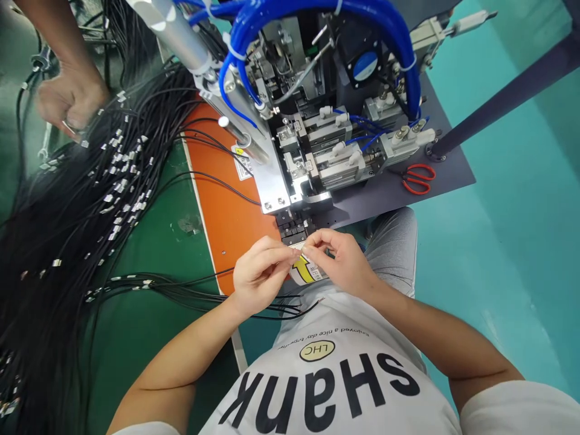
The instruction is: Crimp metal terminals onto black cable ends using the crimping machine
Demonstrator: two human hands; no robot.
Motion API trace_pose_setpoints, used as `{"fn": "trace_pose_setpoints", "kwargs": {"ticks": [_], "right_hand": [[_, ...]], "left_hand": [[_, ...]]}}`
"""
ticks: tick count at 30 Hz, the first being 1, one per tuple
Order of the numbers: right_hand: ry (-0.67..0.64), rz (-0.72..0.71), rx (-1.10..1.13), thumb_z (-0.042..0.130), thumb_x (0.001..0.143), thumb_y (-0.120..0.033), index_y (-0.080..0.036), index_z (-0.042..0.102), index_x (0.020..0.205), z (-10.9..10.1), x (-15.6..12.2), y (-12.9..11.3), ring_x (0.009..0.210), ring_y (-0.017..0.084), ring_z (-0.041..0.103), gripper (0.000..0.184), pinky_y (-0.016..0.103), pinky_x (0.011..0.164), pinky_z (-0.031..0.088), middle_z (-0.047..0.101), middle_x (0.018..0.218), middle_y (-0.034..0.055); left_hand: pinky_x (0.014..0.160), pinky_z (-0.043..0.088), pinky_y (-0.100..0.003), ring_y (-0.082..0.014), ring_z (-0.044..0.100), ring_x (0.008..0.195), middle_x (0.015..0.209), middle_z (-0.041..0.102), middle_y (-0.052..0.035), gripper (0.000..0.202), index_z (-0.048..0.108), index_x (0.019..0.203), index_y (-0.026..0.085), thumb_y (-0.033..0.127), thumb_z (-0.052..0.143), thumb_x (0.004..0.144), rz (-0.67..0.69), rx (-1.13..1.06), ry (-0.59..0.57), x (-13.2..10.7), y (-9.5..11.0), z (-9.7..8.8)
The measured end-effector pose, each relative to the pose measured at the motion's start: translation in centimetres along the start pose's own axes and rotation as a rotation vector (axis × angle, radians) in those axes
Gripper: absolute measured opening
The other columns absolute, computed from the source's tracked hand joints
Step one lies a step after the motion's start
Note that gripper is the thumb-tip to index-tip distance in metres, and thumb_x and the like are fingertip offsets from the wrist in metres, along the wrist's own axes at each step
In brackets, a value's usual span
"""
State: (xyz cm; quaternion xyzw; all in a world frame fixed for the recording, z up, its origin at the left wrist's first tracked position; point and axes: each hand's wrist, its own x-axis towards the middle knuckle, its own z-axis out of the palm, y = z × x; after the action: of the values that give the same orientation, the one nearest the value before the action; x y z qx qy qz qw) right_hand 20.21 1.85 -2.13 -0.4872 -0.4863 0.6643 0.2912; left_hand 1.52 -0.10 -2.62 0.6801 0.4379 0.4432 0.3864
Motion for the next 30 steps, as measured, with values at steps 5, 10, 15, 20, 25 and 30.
{"fn": "trace_pose_setpoints", "kwargs": {"ticks": [5,10,15,20,25,30], "right_hand": [[0.056,-0.026,-0.088,0.064,0.088,-0.027,-0.019,0.064,0.079,-0.5,0.0,-0.4,0.070,0.012,0.055,0.012,0.028,0.067,0.044,0.062,0.076,-0.0007],[0.108,0.018,-0.058,0.068,0.085,-0.031,-0.018,0.067,0.080,-1.5,3.3,0.8,0.063,0.012,0.055,0.014,0.028,0.061,0.044,0.065,0.074,0.0009],[0.098,0.085,-0.033,0.071,0.083,-0.036,-0.018,0.069,0.081,-1.9,5.5,2.2,0.060,0.012,0.053,0.019,0.028,0.058,0.043,0.066,0.074,0.0016],[0.095,0.103,-0.027,0.072,0.082,-0.038,-0.018,0.069,0.081,-1.9,5.9,2.4,0.061,0.012,0.053,0.020,0.028,0.059,0.043,0.066,0.075,0.0018],[0.095,0.137,-0.011,0.074,0.081,-0.038,-0.017,0.068,0.080,-1.8,6.2,2.2,0.061,0.012,0.054,0.021,0.028,0.060,0.045,0.066,0.074,0.0016],[0.086,0.155,0.004,0.074,0.080,-0.037,-0.017,0.068,0.080,-1.8,6.3,2.1,0.061,0.011,0.054,0.022,0.027,0.060,0.046,0.064,0.071,0.0006]], "left_hand": [[0.068,0.051,-0.024,-0.0117,0.059,0.078,0.089,0.062,-0.0033,0.017,0.063,0.104,0.018,0.015,0.066,0.088,-0.167,0.069,-0.122,0.2,0.2,-1.1],[0.078,0.052,-0.027,-0.0135,0.061,0.086,0.089,0.064,-0.0039,0.008,0.065,0.095,0.018,0.012,0.063,0.089,-0.025,0.374,-0.019,0.8,-1.4,-2.4],[0.078,0.054,-0.026,-0.0136,0.063,0.085,0.092,0.065,-0.0052,0.011,0.066,0.101,0.018,0.014,0.061,0.091,0.030,0.471,0.014,1.1,-3.6,-2.2],[0.074,0.052,-0.025,-0.0132,0.061,0.085,0.091,0.061,-0.0044,0.023,0.066,0.110,0.019,0.010,0.054,0.093,0.047,0.466,-0.050,0.9,-4.5,-2.3],[0.067,0.049,-0.023,-0.0125,0.060,0.081,0.086,0.056,-0.0034,0.033,0.066,0.118,0.021,0.009,0.046,0.095,0.072,0.477,-0.114,1.0,-4.9,-2.7],[0.071,0.051,-0.024,-0.0152,0.062,0.090,0.088,0.058,-0.0050,0.034,0.065,0.119,0.021,0.010,0.044,0.096,0.095,0.523,-0.147,1.2,-5.1,-2.8]]}}
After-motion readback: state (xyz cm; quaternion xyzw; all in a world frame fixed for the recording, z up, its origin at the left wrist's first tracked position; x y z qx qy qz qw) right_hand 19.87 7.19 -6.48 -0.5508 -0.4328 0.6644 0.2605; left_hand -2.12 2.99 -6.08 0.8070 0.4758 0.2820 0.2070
